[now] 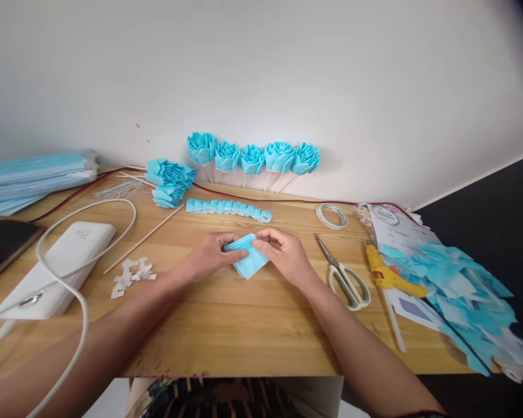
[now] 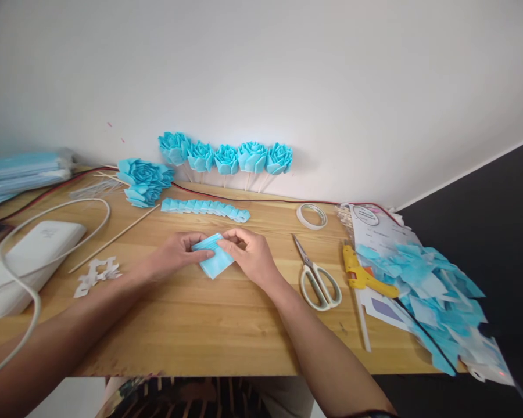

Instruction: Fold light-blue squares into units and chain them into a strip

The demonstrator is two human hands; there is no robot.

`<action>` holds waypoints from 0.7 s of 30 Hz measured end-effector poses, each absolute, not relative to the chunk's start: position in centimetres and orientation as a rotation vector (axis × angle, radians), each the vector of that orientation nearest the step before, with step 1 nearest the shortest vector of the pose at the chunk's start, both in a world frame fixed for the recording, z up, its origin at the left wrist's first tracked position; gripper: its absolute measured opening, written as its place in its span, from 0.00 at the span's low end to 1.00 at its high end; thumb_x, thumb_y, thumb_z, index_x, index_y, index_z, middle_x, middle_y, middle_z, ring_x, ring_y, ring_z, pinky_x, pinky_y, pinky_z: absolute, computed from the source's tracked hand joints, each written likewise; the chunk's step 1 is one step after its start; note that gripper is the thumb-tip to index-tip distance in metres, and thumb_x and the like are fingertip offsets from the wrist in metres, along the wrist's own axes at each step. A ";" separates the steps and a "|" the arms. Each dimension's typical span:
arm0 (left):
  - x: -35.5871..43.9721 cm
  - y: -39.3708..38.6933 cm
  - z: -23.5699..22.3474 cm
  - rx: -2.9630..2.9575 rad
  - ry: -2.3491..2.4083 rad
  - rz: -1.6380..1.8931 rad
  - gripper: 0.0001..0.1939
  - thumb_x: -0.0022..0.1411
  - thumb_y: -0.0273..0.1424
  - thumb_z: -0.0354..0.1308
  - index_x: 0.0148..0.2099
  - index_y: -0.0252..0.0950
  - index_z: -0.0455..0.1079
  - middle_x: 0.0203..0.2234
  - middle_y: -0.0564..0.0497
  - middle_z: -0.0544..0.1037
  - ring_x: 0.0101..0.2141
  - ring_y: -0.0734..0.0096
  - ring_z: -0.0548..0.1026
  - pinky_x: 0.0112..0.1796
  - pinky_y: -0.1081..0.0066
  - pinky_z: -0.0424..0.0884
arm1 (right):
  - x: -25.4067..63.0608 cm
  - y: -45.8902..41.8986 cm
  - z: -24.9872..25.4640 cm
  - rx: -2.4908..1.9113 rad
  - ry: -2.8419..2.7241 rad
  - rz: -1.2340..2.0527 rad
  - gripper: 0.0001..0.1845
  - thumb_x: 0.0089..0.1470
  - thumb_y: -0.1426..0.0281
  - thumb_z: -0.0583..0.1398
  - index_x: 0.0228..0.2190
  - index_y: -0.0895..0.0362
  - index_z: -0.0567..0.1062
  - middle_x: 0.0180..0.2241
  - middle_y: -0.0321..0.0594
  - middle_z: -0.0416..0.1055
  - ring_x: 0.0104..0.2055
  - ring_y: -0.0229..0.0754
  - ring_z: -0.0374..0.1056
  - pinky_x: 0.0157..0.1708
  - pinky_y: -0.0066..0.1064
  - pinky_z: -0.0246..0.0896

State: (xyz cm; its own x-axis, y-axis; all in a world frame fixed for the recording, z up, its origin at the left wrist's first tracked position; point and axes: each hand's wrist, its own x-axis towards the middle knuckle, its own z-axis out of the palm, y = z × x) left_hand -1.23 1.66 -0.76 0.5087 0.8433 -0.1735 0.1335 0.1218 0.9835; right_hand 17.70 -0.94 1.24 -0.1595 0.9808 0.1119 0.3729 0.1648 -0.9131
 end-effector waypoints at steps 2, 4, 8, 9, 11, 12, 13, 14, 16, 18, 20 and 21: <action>-1.2 1.7 -0.8 1.383 0.950 0.650 0.14 0.52 0.38 0.62 0.32 0.32 0.70 0.23 0.54 0.72 0.26 0.74 0.69 0.29 0.74 0.64 | 18.0 -0.9 1.3 -1.295 -1.644 0.972 0.12 0.57 0.62 0.57 0.31 0.57 0.75 0.28 0.35 0.73 0.31 0.37 0.68 0.32 0.27 0.61; -1.2 1.7 -0.8 1.357 0.952 0.683 0.14 0.52 0.39 0.62 0.33 0.32 0.70 0.24 0.53 0.73 0.26 0.73 0.70 0.29 0.74 0.65 | 18.2 -0.9 1.5 -1.265 -1.641 0.931 0.14 0.60 0.61 0.54 0.32 0.56 0.75 0.32 0.37 0.75 0.36 0.39 0.70 0.36 0.28 0.63; -1.3 1.6 -0.5 1.320 0.958 0.741 0.14 0.51 0.39 0.63 0.34 0.33 0.70 0.24 0.53 0.74 0.26 0.72 0.72 0.28 0.73 0.68 | 18.2 -1.1 1.9 -1.230 -1.796 0.724 0.10 0.58 0.63 0.57 0.34 0.55 0.75 0.36 0.38 0.75 0.40 0.41 0.70 0.42 0.32 0.62; -1.3 1.6 -0.5 1.317 0.957 0.748 0.14 0.51 0.39 0.63 0.35 0.33 0.70 0.24 0.53 0.74 0.26 0.72 0.72 0.28 0.73 0.69 | 18.1 -1.2 1.9 -1.228 -1.843 0.648 0.08 0.56 0.64 0.59 0.35 0.54 0.75 0.36 0.38 0.75 0.40 0.41 0.70 0.43 0.33 0.62; -1.2 1.6 -0.5 1.309 0.948 0.753 0.14 0.52 0.39 0.63 0.35 0.33 0.70 0.25 0.54 0.74 0.26 0.72 0.72 0.28 0.73 0.70 | 17.9 -1.2 1.7 -1.232 -1.891 0.507 0.06 0.53 0.66 0.62 0.33 0.54 0.75 0.35 0.38 0.75 0.40 0.42 0.69 0.43 0.34 0.61; -1.2 1.6 -0.5 1.304 0.946 0.752 0.14 0.52 0.39 0.63 0.35 0.33 0.70 0.25 0.54 0.74 0.26 0.72 0.72 0.28 0.73 0.70 | 17.7 -1.2 1.5 -1.237 -1.892 0.457 0.05 0.52 0.67 0.62 0.32 0.54 0.75 0.34 0.38 0.75 0.39 0.42 0.69 0.43 0.34 0.61; -1.1 1.5 -0.5 1.297 0.944 0.749 0.14 0.52 0.39 0.63 0.35 0.33 0.70 0.25 0.54 0.74 0.26 0.72 0.72 0.28 0.73 0.70 | 17.7 -1.1 1.3 -1.246 -1.882 0.424 0.03 0.52 0.68 0.62 0.31 0.54 0.74 0.33 0.37 0.75 0.38 0.41 0.69 0.42 0.33 0.61; -1.1 1.5 -0.5 1.288 0.942 0.745 0.14 0.52 0.39 0.63 0.35 0.33 0.70 0.25 0.54 0.74 0.26 0.72 0.72 0.28 0.73 0.70 | 17.6 -1.1 1.2 -1.256 -1.867 0.411 0.02 0.53 0.69 0.61 0.30 0.54 0.74 0.32 0.36 0.75 0.37 0.41 0.69 0.41 0.33 0.61; -1.0 1.5 -0.4 1.266 0.927 0.747 0.14 0.52 0.39 0.63 0.35 0.33 0.71 0.25 0.54 0.74 0.26 0.73 0.72 0.29 0.74 0.70 | 17.6 -1.0 0.9 -1.273 -1.835 0.429 0.03 0.54 0.70 0.60 0.28 0.54 0.73 0.30 0.35 0.74 0.35 0.39 0.69 0.39 0.31 0.62; -1.0 1.4 -0.3 1.244 0.892 0.755 0.14 0.52 0.39 0.63 0.35 0.32 0.71 0.26 0.53 0.74 0.27 0.73 0.72 0.29 0.74 0.69 | 17.8 -1.0 0.8 -1.285 -1.803 0.477 0.03 0.54 0.70 0.60 0.29 0.54 0.73 0.29 0.34 0.74 0.33 0.38 0.69 0.38 0.30 0.62; -1.1 1.4 -0.2 1.217 0.864 0.765 0.15 0.52 0.39 0.63 0.36 0.32 0.71 0.26 0.53 0.75 0.27 0.73 0.72 0.29 0.74 0.69 | 17.9 -0.9 0.8 -1.283 -1.774 0.522 0.04 0.55 0.69 0.59 0.29 0.55 0.73 0.30 0.34 0.74 0.34 0.38 0.69 0.38 0.30 0.62; -1.1 1.4 -0.1 1.200 0.859 0.772 0.16 0.52 0.40 0.64 0.36 0.32 0.71 0.26 0.53 0.75 0.26 0.74 0.72 0.29 0.74 0.69 | 17.9 -0.9 0.9 -1.277 -1.760 0.540 0.04 0.55 0.69 0.59 0.29 0.55 0.73 0.31 0.35 0.74 0.35 0.39 0.70 0.39 0.30 0.63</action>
State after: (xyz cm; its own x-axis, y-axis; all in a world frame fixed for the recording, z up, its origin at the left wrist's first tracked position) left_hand -1.07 1.39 -0.09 0.4740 0.8680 -0.1481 -0.0546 0.1969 0.9789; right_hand 17.95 -0.93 0.86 -0.0944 0.9145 0.3935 0.5365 0.3797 -0.7536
